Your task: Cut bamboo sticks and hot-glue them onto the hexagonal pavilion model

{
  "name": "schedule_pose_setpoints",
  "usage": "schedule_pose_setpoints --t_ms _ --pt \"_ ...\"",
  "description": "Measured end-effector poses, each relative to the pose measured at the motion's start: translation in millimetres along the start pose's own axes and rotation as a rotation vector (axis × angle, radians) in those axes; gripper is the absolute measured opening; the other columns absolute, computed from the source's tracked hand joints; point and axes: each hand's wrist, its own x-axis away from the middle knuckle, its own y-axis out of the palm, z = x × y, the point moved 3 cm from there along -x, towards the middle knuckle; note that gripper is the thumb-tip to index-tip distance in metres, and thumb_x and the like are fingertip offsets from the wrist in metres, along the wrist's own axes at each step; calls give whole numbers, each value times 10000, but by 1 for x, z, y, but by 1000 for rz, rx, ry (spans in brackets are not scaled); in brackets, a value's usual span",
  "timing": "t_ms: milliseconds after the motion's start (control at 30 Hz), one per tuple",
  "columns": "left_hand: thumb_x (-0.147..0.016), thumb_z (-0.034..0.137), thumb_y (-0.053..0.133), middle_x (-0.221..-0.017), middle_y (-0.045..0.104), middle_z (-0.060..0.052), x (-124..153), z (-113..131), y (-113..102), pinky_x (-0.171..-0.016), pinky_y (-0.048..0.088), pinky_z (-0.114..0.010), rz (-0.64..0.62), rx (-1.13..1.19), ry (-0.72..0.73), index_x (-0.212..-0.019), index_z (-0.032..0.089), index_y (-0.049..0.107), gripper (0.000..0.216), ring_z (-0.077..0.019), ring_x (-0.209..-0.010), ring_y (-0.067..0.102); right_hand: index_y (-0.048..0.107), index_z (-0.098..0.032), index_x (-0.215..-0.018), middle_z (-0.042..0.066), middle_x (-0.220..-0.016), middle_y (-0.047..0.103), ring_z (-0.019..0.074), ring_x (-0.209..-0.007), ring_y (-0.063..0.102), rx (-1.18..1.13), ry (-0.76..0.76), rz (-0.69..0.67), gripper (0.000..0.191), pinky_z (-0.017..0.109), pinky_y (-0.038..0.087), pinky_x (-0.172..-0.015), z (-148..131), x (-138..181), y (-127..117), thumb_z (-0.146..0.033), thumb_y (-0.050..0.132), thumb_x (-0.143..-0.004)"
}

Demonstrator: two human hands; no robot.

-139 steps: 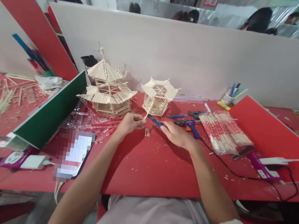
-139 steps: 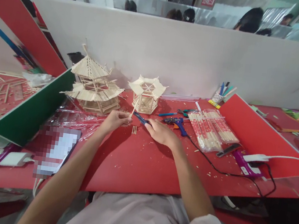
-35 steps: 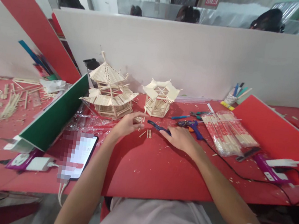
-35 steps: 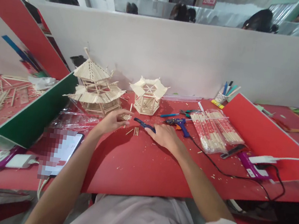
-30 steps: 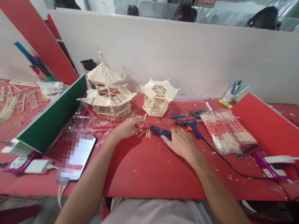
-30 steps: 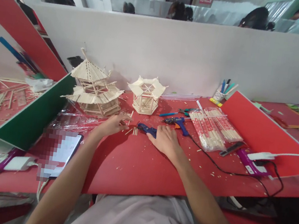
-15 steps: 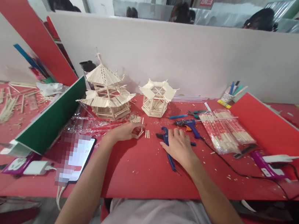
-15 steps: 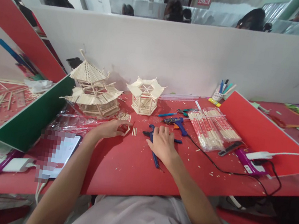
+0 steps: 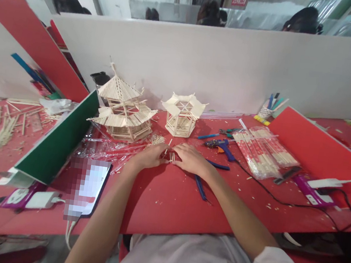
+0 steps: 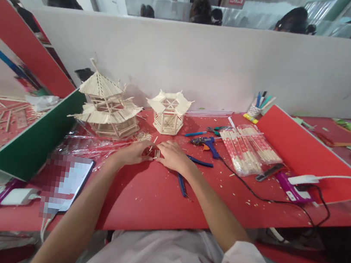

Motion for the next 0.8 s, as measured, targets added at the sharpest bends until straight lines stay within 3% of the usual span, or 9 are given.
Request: schedule_pose_setpoints --t_ms 100,300,400,567,800 --pt "-848 163 588 -1045 677 -84 -1 0 2 -842 505 -336 34 -51 11 -1122 167 628 278 -219 -906 637 644 -126 -1215 165 -1204 688 291 -1156 602 -49 -4 21 378 438 446 -1018 1 -2 3 -288 739 -887" --pt "-756 53 509 -953 663 -72 -2 -4 2 -807 499 -328 92 -87 2 -1034 164 634 324 -216 -866 620 632 -127 -1245 171 -1161 707 294 -1118 634 -117 27 40 397 449 468 -992 1 -7 11 -231 737 -877" --pt "-755 65 521 -977 667 -70 0 -4 0 -816 504 -318 89 -35 -2 -1061 166 627 339 -206 -875 631 608 -135 -1283 166 -1167 709 288 -1116 645 -148 39 50 414 439 478 -978 1 -6 13 -226 716 -893" --pt "-760 155 618 -1028 690 -61 4 -5 -2 -783 517 -305 -22 115 -32 -1159 176 610 400 -198 -851 662 573 -140 -1351 188 -1264 681 300 -1173 643 -199 57 56 476 447 476 -1002 3 -3 16 -217 709 -902" --pt "-774 235 714 -1000 682 -68 0 -6 1 -804 503 -331 0 44 -49 -1077 172 618 324 -229 -892 649 538 -146 -1373 190 -1271 682 303 -1193 651 -267 71 78 554 433 496 -986 4 -5 19 -229 755 -871"
